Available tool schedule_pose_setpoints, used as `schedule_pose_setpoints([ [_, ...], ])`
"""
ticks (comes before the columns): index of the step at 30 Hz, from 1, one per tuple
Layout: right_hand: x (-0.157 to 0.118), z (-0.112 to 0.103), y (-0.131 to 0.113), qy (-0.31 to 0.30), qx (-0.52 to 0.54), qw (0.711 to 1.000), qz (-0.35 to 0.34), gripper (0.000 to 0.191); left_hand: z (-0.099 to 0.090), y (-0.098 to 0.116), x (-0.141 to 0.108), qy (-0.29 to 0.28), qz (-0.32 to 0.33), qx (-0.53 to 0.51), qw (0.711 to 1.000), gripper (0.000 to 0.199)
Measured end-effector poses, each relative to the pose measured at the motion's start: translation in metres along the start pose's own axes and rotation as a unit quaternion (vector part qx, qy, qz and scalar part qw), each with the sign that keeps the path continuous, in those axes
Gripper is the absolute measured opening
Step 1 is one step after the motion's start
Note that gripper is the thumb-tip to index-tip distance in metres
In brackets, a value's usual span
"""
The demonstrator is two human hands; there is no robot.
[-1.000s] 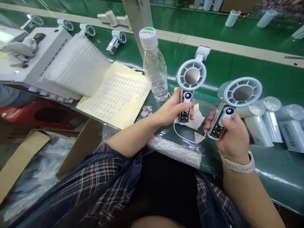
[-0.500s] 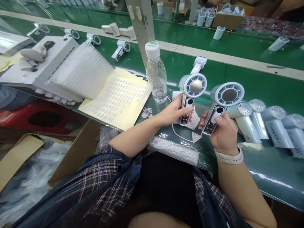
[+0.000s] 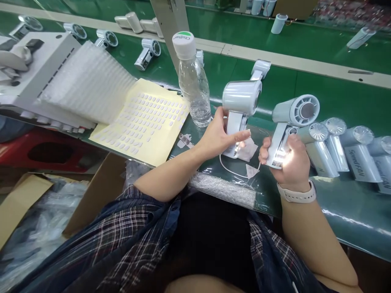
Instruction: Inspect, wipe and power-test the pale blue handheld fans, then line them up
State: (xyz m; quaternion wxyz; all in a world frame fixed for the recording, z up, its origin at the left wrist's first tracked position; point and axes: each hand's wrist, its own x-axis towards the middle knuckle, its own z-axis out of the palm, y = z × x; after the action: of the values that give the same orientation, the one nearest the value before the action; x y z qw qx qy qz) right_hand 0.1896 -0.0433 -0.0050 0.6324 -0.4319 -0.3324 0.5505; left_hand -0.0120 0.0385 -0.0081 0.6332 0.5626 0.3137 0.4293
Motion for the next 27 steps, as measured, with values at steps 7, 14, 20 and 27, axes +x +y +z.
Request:
schedule_pose_setpoints([
  [7,-0.004,0.004,-0.001,-0.019,0.012,0.999,0.033,0.054,0.003,0.007,-0.005,-0.099,-0.052,-0.14,0.984,0.055],
  [14,-0.018,0.011,-0.003,-0.017,0.01,1.0,-0.015,0.035,0.001,0.018,-0.017,-0.151,-0.021,-0.124,0.981,0.054],
  [20,-0.018,0.013,-0.007,-0.01,0.041,0.999,-0.032,0.026,0.0,0.015,-0.016,-0.145,-0.032,-0.141,0.979,0.062],
  [27,-0.014,0.027,-0.015,-0.016,0.082,0.996,0.027,0.033,0.002,0.022,-0.011,-0.2,-0.105,-0.203,0.953,0.058],
])
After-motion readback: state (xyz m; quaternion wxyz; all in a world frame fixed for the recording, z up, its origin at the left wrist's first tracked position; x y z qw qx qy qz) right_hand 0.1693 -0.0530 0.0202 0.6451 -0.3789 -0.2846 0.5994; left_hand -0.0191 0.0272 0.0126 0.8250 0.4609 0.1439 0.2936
